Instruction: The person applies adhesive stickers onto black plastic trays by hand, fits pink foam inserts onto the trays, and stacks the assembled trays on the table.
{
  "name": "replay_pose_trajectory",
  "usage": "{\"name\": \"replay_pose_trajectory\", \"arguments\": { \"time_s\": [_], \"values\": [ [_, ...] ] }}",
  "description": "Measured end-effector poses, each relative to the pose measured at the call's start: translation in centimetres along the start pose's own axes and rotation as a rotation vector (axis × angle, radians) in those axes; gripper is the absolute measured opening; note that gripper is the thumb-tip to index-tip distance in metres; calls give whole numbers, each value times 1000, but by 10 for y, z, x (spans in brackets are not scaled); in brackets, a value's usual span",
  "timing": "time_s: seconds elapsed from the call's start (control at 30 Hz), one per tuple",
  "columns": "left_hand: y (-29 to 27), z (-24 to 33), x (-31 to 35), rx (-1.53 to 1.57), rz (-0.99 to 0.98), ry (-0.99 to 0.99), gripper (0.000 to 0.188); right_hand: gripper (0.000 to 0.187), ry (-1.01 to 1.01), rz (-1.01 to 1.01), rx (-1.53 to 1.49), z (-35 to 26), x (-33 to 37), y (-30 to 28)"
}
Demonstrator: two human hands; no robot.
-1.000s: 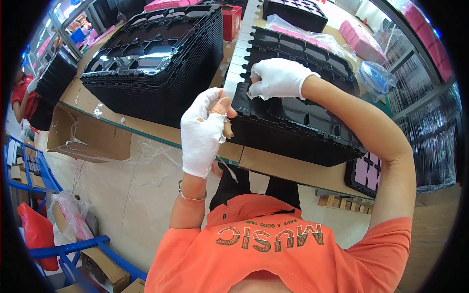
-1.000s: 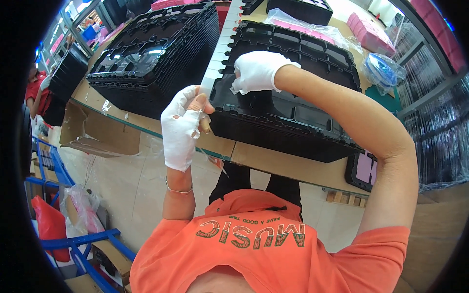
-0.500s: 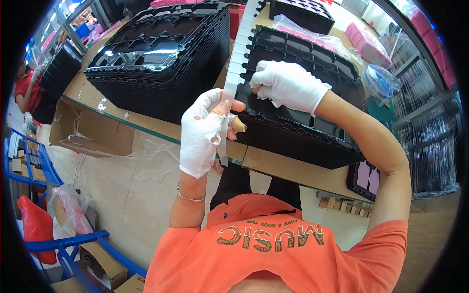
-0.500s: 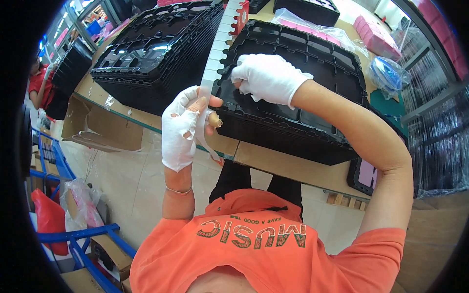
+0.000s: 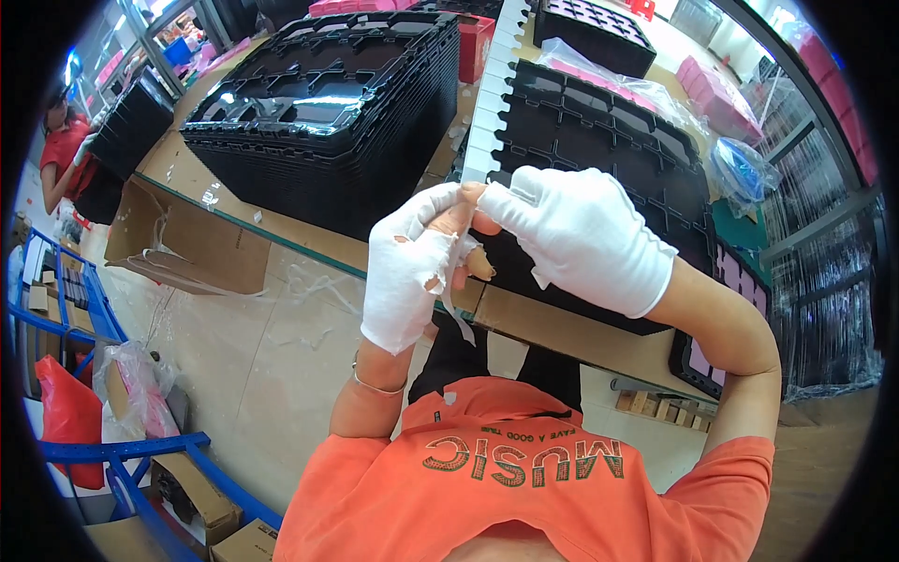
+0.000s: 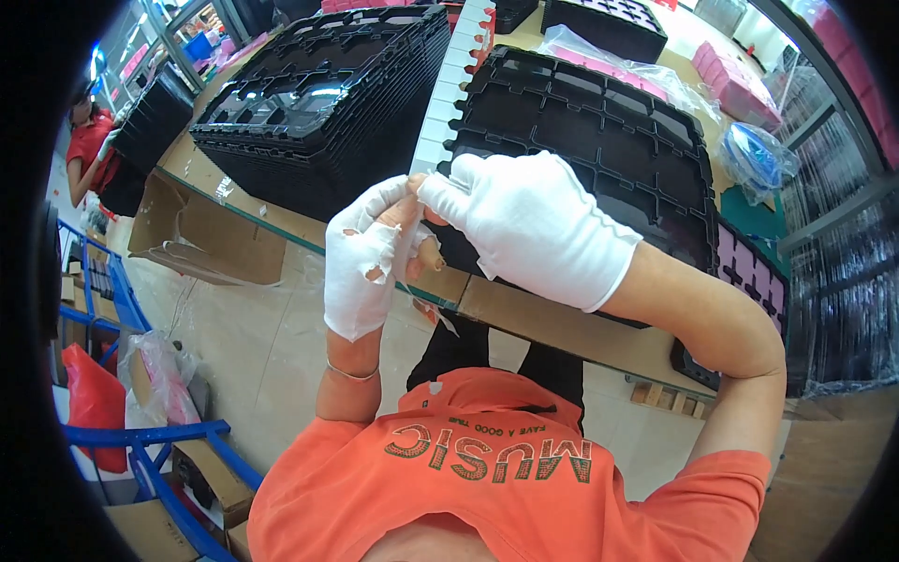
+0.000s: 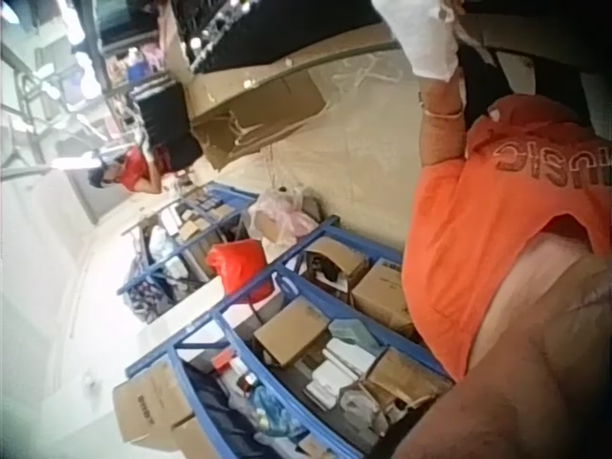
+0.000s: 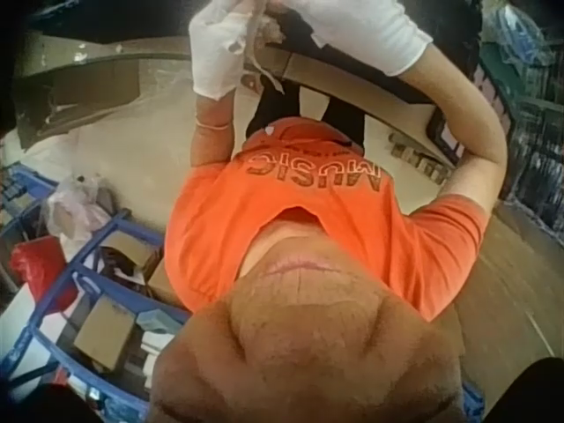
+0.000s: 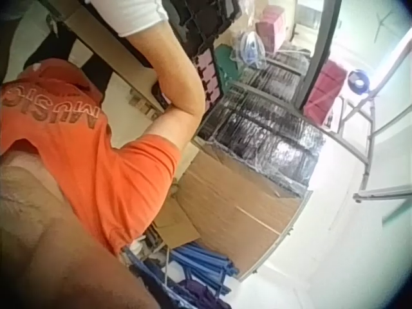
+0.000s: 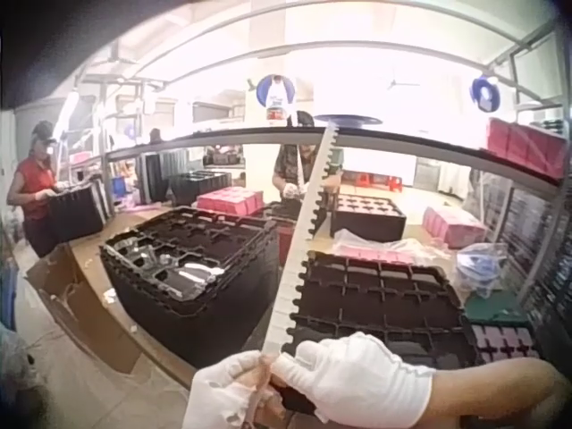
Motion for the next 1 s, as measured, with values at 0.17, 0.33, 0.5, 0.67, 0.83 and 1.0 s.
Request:
{"name": "replay_pose_trajectory", "arguments": {
  "time_s": [0.17, 0.33, 0.5, 0.67, 0.83, 1.0],
  "values": [
    [2, 5, 5, -105, 31, -10, 31, 47, 58, 54, -62, -1, 3, 1],
    [3, 4, 6, -32, 4, 8, 27, 32, 626, 351, -1238, 15, 13, -3],
    [-4, 1, 1, 58, 52, 14, 26, 27, 494, 443, -1000, 40, 28, -6],
    [-16, 4, -12, -2, 5, 83, 22, 24, 219, 174, -346, 61, 28, 24],
    [-11, 6, -12, -64, 71, 56, 26, 27, 208, 0, -136, 56, 17, 45],
    [-7, 1, -19, -53, 115, 98, 26, 38, 81, -110, 157, 29, 15, 27]
  ]
}}
Point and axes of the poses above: each hand's wrist, its own x-axis away from the middle knuckle, its own y-axis out of the palm, z = x × y, the point moved 3 cm from there along -x, towards the middle knuckle, and after that the axes turned 12 degrees about -y, right-handed, at the moved point
